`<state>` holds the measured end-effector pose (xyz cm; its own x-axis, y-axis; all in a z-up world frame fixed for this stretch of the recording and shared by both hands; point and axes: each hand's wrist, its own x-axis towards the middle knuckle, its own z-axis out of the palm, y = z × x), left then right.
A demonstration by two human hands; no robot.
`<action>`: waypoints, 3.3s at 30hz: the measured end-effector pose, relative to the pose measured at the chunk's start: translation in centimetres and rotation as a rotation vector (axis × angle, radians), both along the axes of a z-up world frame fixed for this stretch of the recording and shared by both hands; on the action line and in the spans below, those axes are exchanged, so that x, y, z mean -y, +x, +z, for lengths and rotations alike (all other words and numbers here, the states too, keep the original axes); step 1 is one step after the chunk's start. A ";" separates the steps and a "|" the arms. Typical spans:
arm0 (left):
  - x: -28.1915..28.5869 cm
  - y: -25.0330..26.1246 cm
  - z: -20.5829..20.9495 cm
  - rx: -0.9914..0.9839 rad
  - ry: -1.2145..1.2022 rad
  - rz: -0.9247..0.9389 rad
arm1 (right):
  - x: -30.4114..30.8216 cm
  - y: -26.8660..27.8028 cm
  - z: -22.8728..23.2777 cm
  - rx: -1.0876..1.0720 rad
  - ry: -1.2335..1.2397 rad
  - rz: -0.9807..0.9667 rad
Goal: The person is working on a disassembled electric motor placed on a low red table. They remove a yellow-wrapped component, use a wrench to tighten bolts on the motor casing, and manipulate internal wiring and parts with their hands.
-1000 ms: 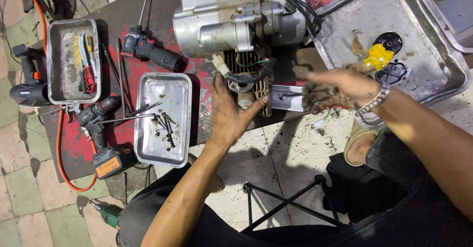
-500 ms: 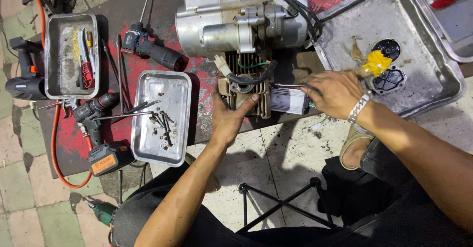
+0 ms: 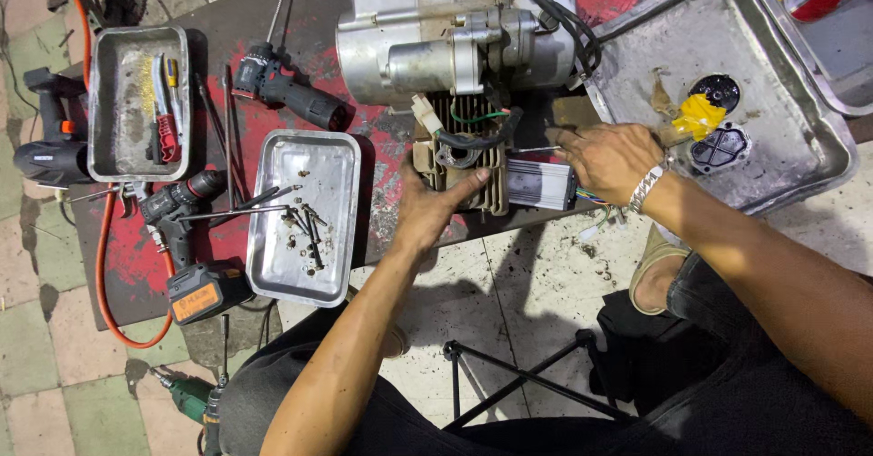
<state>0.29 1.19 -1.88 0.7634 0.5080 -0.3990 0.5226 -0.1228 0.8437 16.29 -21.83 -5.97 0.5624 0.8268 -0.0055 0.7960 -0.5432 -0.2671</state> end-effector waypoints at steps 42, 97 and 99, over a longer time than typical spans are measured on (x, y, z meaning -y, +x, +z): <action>-0.4 0.6 -0.6 0.026 0.066 -0.049 | -7.3 3.8 1.3 -0.423 -0.722 -0.074; -0.7 0.5 -1.2 0.013 0.066 -0.035 | -8.9 1.3 4.2 -0.175 -0.605 -0.017; -1.0 0.1 -1.5 0.002 0.129 -0.073 | -6.1 0.8 4.4 -0.253 -0.545 -0.069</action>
